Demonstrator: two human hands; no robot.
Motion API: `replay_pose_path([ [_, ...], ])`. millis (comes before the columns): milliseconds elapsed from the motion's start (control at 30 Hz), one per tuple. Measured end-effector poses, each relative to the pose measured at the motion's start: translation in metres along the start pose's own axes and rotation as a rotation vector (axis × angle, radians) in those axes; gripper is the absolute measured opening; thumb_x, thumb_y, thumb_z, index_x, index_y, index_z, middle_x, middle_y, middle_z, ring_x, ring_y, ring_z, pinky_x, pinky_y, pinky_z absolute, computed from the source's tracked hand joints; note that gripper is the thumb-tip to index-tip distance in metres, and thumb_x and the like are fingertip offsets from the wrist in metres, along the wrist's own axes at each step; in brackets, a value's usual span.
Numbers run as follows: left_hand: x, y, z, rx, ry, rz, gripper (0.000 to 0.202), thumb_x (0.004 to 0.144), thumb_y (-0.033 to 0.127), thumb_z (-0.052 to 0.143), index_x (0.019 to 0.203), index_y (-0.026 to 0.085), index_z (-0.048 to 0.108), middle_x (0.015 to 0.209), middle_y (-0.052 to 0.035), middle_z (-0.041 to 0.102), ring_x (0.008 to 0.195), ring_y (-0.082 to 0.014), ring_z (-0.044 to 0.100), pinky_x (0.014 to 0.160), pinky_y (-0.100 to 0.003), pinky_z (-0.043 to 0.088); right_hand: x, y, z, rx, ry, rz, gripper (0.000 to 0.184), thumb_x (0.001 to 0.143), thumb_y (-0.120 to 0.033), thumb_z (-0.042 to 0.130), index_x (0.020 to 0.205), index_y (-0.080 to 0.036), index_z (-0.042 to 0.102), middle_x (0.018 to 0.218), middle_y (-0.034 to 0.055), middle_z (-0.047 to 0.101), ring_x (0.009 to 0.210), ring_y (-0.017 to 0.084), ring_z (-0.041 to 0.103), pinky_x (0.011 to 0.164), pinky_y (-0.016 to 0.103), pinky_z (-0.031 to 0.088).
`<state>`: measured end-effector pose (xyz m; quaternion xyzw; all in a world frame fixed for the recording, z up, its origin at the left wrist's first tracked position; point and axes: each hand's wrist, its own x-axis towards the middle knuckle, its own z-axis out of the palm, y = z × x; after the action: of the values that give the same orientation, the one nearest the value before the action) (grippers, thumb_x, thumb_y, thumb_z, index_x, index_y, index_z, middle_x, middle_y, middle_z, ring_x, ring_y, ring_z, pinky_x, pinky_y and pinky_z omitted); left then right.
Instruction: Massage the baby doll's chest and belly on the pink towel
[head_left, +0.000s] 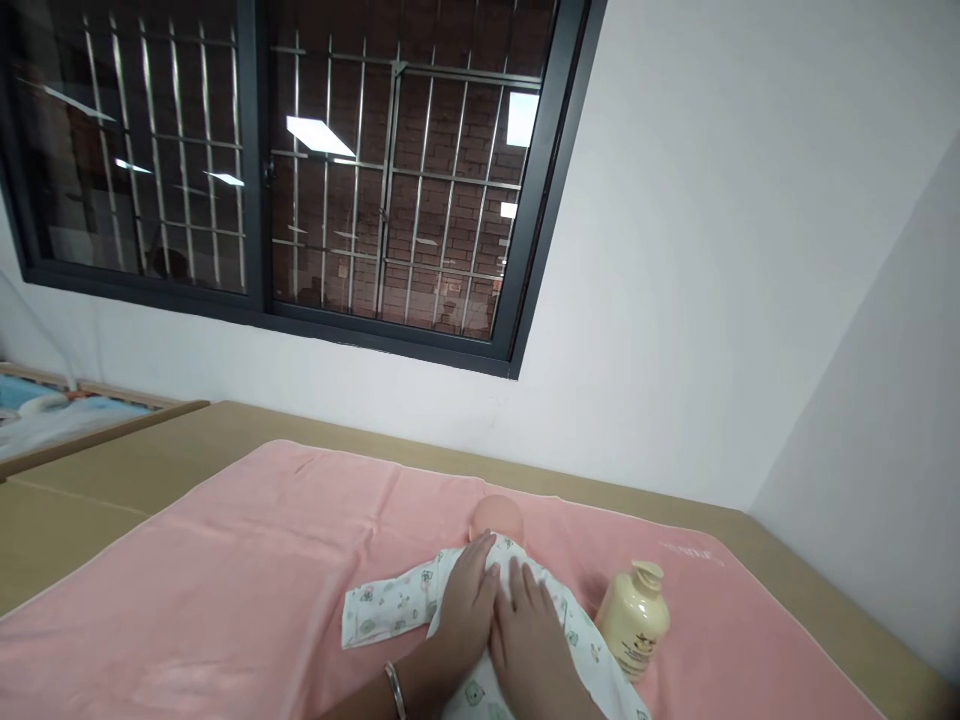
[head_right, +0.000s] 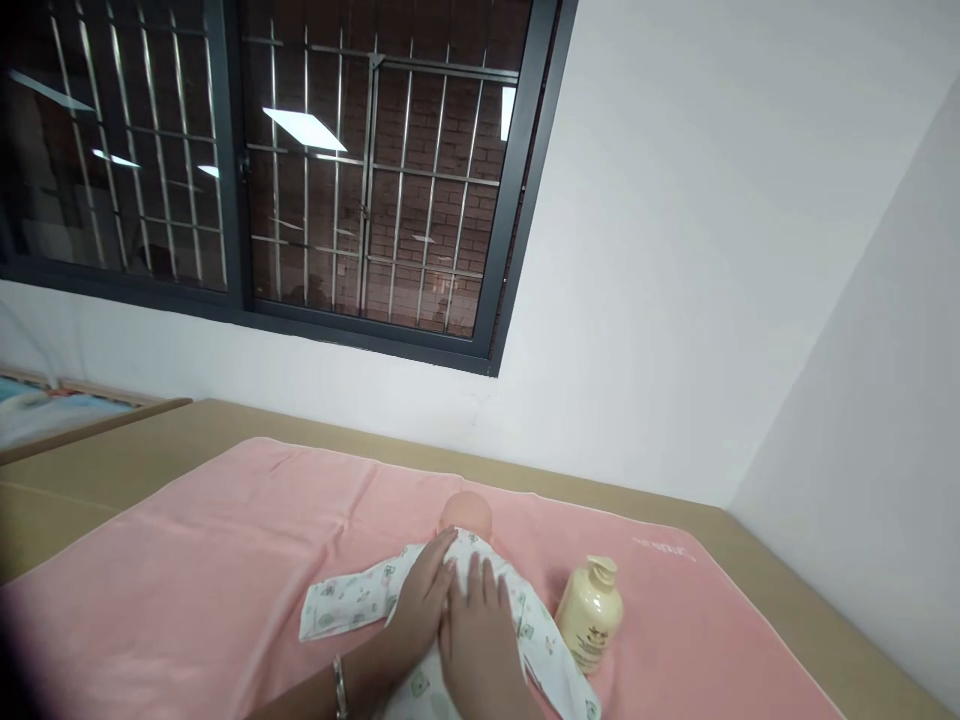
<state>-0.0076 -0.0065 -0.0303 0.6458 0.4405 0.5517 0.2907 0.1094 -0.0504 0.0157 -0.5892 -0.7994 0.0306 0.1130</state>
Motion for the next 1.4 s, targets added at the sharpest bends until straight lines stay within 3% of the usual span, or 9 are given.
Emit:
replay_pose_path([
  [100, 0.005, 0.002, 0.000, -0.028, -0.032, -0.049, 0.045, 0.094, 0.037, 0.039, 0.133, 0.019, 0.055, 0.141, -0.0099, 0.052, 0.132, -0.0240, 0.046, 0.114, -0.046, 0.036, -0.005, -0.007, -0.005, 0.112, 0.002, -0.243, 0.057, 0.090, -0.026, 0.045, 0.146, -0.029, 0.040, 0.151, 0.0032, 0.039, 0.144, 0.026, 0.025, 0.119, 0.053, 0.007],
  [167, 0.006, 0.003, 0.000, 0.020, -0.052, -0.026, 0.043, 0.094, 0.038, 0.039, 0.127, 0.020, 0.060, 0.140, -0.0089, 0.054, 0.132, -0.0238, 0.046, 0.116, -0.047, 0.033, 0.002, -0.001, -0.009, 0.172, 0.051, -0.262, 0.052, 0.093, -0.023, 0.039, 0.144, -0.031, 0.043, 0.149, 0.0006, 0.044, 0.143, 0.021, 0.028, 0.120, 0.051, 0.008],
  [400, 0.001, 0.000, 0.000, 0.066, -0.059, 0.029, 0.045, 0.095, 0.041, 0.037, 0.133, 0.023, 0.055, 0.141, -0.0076, 0.053, 0.133, -0.0234, 0.045, 0.117, -0.046, 0.032, 0.020, 0.028, 0.003, 0.126, 0.223, 0.152, 0.052, 0.095, -0.034, 0.035, 0.139, -0.012, 0.051, 0.145, 0.0145, 0.046, 0.136, 0.029, 0.040, 0.113, 0.047, 0.030],
  [633, 0.000, -0.002, 0.000, 0.159, -0.029, 0.056, 0.053, 0.096, 0.040, 0.036, 0.145, 0.019, 0.040, 0.152, -0.0090, 0.039, 0.142, -0.0243, 0.033, 0.119, -0.047, 0.025, -0.004, 0.000, -0.001, 0.139, 0.132, -0.236, 0.059, 0.081, -0.016, 0.047, 0.138, -0.029, 0.052, 0.141, 0.0026, 0.053, 0.139, 0.023, 0.035, 0.119, 0.048, 0.013],
  [800, -0.002, 0.000, -0.001, 0.254, -0.088, 0.140, 0.048, 0.095, 0.041, 0.037, 0.137, 0.023, 0.050, 0.149, -0.0074, 0.044, 0.140, -0.0255, 0.036, 0.118, -0.048, 0.026, 0.013, 0.013, -0.001, 0.198, 0.184, -0.048, 0.052, 0.090, -0.024, 0.037, 0.141, -0.022, 0.050, 0.149, 0.0066, 0.043, 0.140, 0.024, 0.033, 0.117, 0.047, 0.021],
  [1000, 0.004, -0.014, -0.005, 0.370, 0.040, -0.012, 0.050, 0.091, 0.037, 0.040, 0.134, 0.014, 0.049, 0.139, -0.0151, 0.052, 0.132, -0.0285, 0.044, 0.112, -0.050, 0.033, 0.018, 0.033, 0.000, 0.083, 0.161, 0.261, 0.058, 0.094, -0.047, 0.035, 0.138, -0.013, 0.050, 0.144, 0.0146, 0.047, 0.137, 0.030, 0.036, 0.114, 0.050, 0.021],
  [1167, 0.008, -0.016, -0.008, 0.615, 0.089, 0.015, 0.047, 0.088, 0.038, 0.045, 0.126, 0.012, 0.053, 0.126, -0.0171, 0.060, 0.124, -0.0320, 0.048, 0.112, -0.055, 0.025, 0.018, 0.033, -0.005, 0.035, 0.128, 0.218, 0.051, 0.092, -0.051, 0.038, 0.124, -0.016, 0.058, 0.126, 0.0148, 0.061, 0.124, 0.032, 0.049, 0.107, 0.046, 0.028],
  [1267, 0.012, -0.012, -0.010, 0.620, 0.006, 0.008, 0.037, 0.090, 0.035, 0.042, 0.116, 0.015, 0.059, 0.110, -0.0126, 0.067, 0.111, -0.0278, 0.057, 0.110, -0.052, 0.029, 0.024, 0.033, -0.006, 0.053, 0.102, 0.181, 0.045, 0.093, -0.045, 0.038, 0.117, -0.015, 0.061, 0.113, 0.0142, 0.066, 0.111, 0.029, 0.056, 0.101, 0.041, 0.033],
  [1400, 0.015, -0.010, -0.013, 0.597, -0.031, 0.055, 0.032, 0.091, 0.031, 0.040, 0.110, 0.018, 0.062, 0.107, -0.0101, 0.068, 0.107, -0.0258, 0.060, 0.107, -0.049, 0.034, 0.033, 0.034, -0.007, 0.093, 0.108, 0.140, 0.041, 0.091, -0.040, 0.040, 0.117, -0.015, 0.060, 0.116, 0.0134, 0.066, 0.113, 0.028, 0.055, 0.102, 0.040, 0.031],
])
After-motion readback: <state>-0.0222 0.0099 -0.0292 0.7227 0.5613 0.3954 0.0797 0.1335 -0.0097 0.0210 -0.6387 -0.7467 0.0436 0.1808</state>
